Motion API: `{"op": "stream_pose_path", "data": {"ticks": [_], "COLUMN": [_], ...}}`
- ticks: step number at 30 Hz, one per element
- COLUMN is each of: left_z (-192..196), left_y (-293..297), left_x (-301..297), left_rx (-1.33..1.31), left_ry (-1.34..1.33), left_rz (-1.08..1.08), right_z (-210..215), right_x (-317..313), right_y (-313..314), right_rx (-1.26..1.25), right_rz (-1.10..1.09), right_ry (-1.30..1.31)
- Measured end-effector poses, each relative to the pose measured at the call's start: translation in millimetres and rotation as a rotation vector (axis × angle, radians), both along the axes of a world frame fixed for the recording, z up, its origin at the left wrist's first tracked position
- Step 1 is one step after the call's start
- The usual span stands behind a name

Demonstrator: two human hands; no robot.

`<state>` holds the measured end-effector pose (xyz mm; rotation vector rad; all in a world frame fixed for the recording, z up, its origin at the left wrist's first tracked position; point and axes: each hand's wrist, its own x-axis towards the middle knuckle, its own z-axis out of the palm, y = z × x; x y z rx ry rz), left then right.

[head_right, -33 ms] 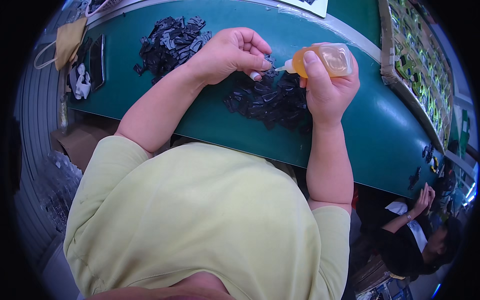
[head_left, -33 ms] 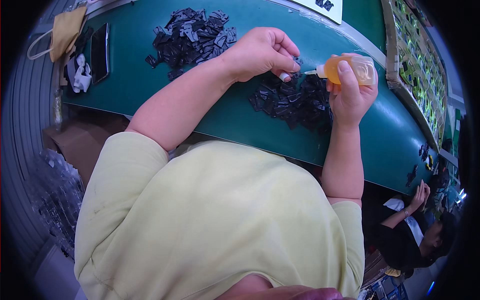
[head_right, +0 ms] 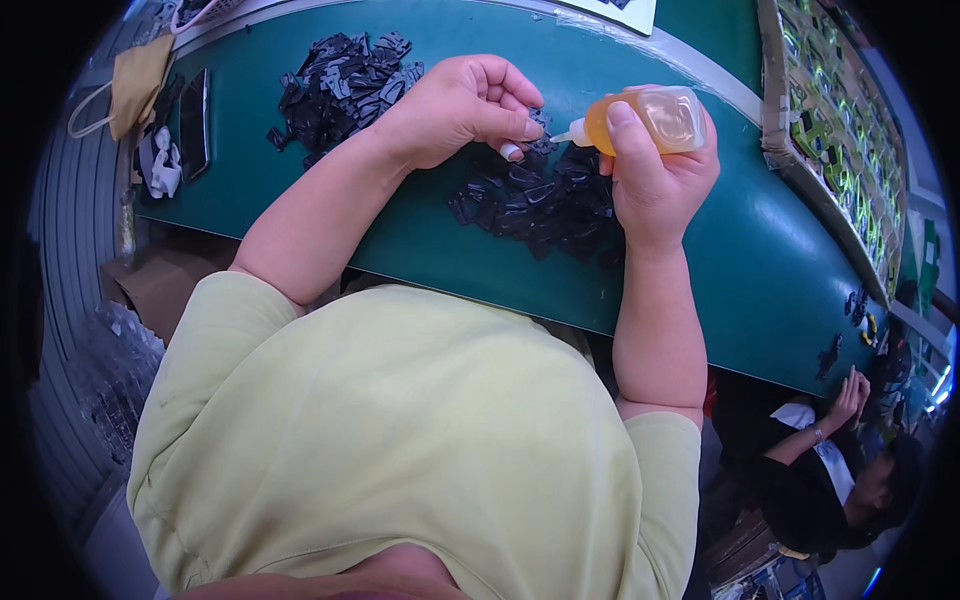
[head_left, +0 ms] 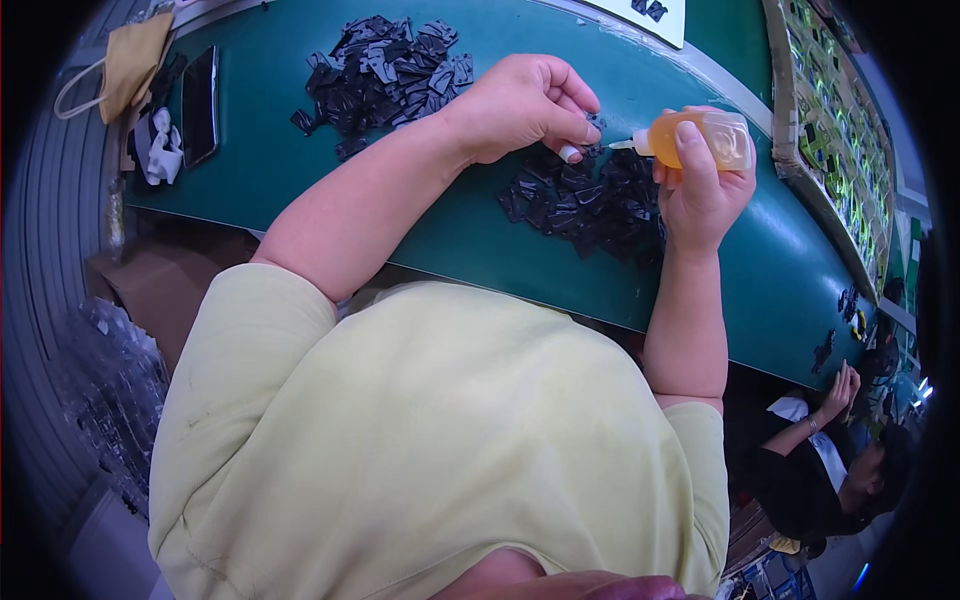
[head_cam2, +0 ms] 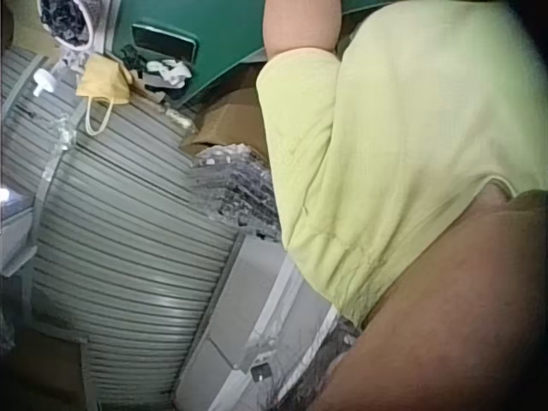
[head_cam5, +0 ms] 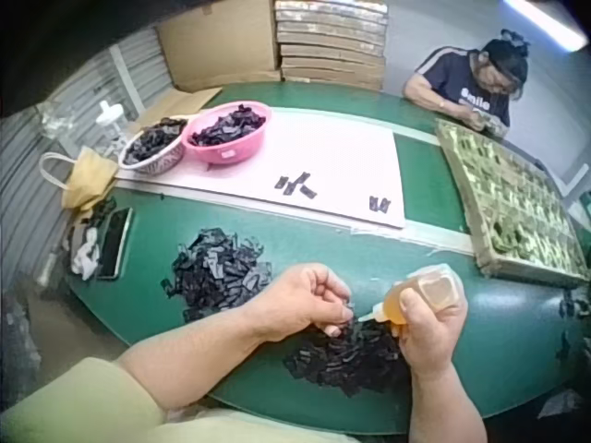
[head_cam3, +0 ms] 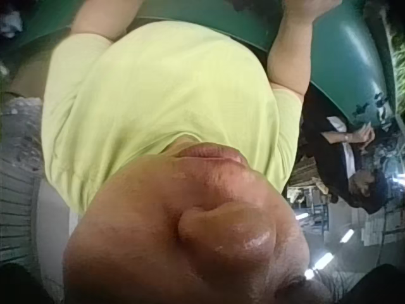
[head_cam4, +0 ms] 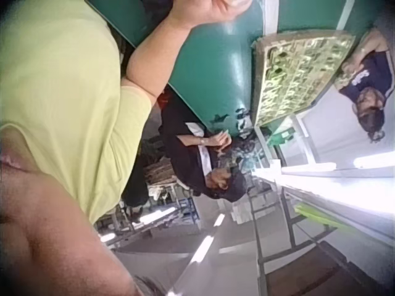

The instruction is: The person assembles a plastic toy car by attaching small plastic parts to it and securing them with glue from a glue bottle.

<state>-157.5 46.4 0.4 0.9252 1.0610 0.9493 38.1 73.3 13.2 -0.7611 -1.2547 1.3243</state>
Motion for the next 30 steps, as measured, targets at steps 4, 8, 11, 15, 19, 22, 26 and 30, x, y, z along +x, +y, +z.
{"op": "stream_pose_path", "data": {"ticks": [4, 8, 11, 15, 19, 22, 26, 30], "left_z": [-0.9, -0.4, -0.8, 1.7, 3.0, 2.7, 9.8, 12.0], "left_y": [-0.8, -1.3, 0.4, 0.8, 2.0, 6.8, 42.4, 107.9], "left_x": [0.2, 0.1, -0.9, -0.3, -0.6, 3.9, 5.8, 9.8], "left_rx": [-0.002, -0.011, -0.026, -0.020, -0.005, -0.006, 0.078, 0.188], "left_ry": [-0.019, -0.011, -0.027, -0.001, -0.015, -0.063, 0.052, 0.313], "left_rz": [-0.003, 0.002, -0.006, 0.002, -0.001, 0.052, 0.156, 0.316], "right_z": [0.1, -0.1, 1.2, 4.7, 5.1, 7.7, 8.2, 9.5], "right_x": [1.1, -1.5, -2.7, 0.9, 18.4, 22.2, 23.1, 22.0], "right_y": [-0.2, -3.5, -4.5, 2.0, 19.4, 22.0, 19.7, 14.7], "right_rx": [0.002, -0.009, 0.035, 0.013, -0.161, -0.171, -0.201, -0.216], "right_rz": [0.031, 0.004, -0.030, -0.056, -0.056, -0.083, -0.121, -0.142], "right_ry": [0.002, -0.028, -0.097, -0.015, 0.299, 0.342, 0.380, 0.382]}}
